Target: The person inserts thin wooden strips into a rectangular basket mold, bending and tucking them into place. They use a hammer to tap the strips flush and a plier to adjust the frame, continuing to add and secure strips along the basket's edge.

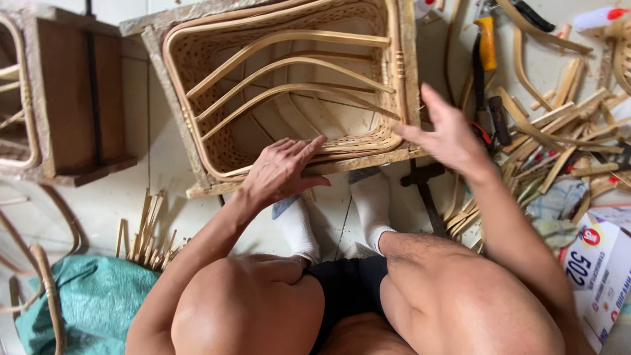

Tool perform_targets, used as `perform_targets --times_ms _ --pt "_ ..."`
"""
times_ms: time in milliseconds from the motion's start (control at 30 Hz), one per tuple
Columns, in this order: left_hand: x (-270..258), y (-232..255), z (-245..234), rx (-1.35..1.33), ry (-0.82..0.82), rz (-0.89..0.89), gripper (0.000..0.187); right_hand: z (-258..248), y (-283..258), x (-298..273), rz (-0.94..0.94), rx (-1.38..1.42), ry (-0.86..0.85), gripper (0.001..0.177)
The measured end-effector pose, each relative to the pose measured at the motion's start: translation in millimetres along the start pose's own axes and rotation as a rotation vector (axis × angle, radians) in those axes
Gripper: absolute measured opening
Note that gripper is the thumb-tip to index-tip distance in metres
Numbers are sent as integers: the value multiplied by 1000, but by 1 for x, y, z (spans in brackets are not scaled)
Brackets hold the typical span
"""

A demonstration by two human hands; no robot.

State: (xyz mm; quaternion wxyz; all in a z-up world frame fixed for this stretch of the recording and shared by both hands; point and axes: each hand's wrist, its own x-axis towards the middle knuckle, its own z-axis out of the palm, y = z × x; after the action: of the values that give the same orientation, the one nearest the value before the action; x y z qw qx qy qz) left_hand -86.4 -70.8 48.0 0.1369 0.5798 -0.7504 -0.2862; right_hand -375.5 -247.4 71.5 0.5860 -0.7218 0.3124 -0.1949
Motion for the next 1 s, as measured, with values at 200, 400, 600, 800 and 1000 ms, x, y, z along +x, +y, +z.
perform_targets --times_ms 200,400,600,800,1000 --pt "1 4 17 28 62 8 77 -21 37 -114 930 -677 79 55" --pt "-5 3 19 -38 72 3 61 62 151 -215 949 -744 85 68" --pt "-1 9 14 -55 142 -5 55 43 110 -230 716 -345 534 32" --pt "-2 7 17 -24 27 -27 51 5 19 -200 383 -291 379 28" --pt "-4 7 24 -36 162 31 44 19 7 -123 230 -549 176 25"
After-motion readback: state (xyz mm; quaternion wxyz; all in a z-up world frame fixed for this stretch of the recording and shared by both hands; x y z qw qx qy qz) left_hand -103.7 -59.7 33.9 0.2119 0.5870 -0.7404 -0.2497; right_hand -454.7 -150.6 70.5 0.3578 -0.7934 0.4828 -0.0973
